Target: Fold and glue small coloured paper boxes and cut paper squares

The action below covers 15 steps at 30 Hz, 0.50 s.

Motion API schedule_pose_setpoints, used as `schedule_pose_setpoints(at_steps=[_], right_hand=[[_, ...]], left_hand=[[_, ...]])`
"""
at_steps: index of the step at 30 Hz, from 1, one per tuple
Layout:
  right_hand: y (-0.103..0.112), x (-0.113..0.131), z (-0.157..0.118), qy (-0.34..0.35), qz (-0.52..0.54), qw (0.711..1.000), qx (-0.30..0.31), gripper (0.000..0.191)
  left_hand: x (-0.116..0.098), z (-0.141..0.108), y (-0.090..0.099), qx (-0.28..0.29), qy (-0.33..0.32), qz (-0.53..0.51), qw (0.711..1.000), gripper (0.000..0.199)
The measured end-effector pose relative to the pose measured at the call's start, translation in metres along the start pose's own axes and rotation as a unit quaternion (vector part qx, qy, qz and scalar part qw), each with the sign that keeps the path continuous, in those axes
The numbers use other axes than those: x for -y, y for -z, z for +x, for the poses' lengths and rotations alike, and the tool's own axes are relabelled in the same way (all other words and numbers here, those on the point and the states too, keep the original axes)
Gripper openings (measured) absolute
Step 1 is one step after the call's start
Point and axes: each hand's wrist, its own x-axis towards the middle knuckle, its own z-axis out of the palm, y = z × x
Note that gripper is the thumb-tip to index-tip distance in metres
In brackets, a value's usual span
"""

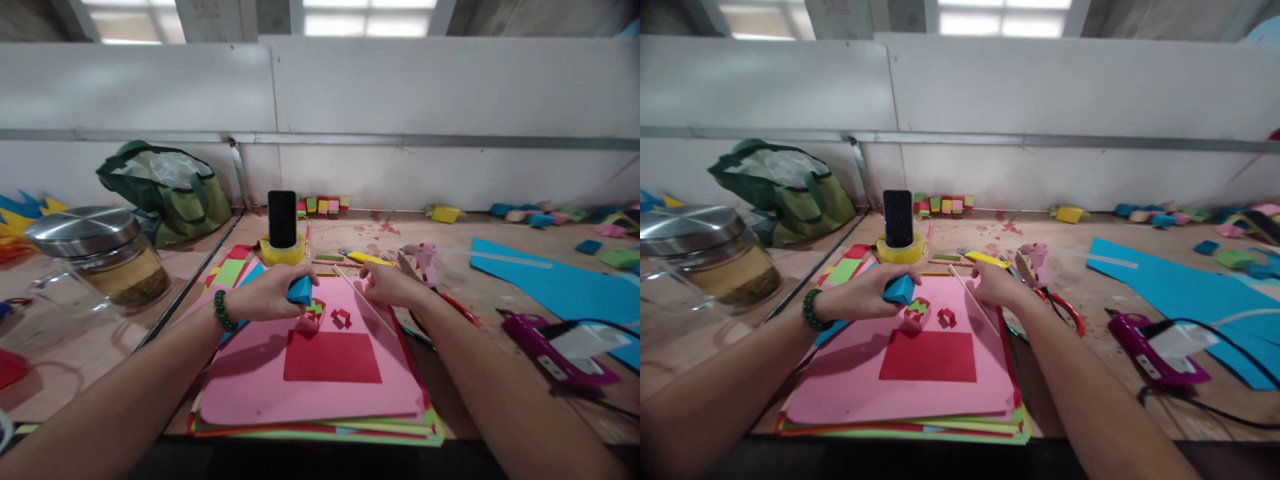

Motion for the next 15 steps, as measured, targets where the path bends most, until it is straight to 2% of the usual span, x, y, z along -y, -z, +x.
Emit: schedule_pose_setpoints(at_steps=[3, 7, 12, 15], right_hand=[[-0.002, 0.001, 0.001, 0.007, -0.007, 1.000, -0.019, 0.022], [-0.003, 0.010, -0.002, 0.051, -0.010, 0.998, -0.038, 0.023], [0.003, 0.021, -0.011, 0.144, -0.019, 0.989, 0.008, 0.019], [0.003, 0.021, -0.013, 0.144, -0.038, 0.989, 0.022, 0.017]], left_hand=[[-0.004, 0.001, 0.007, 0.008, 0.010, 0.009, 1.000, 0.041], [-0.004, 0.005, 0.012, 0.028, 0.004, 0.022, 0.999, 0.042], [-0.003, 0.010, 0.009, 0.029, -0.011, 0.030, 0.999, 0.041], [-0.003, 0.009, 0.006, 0.031, -0.001, 0.023, 0.999, 0.041]])
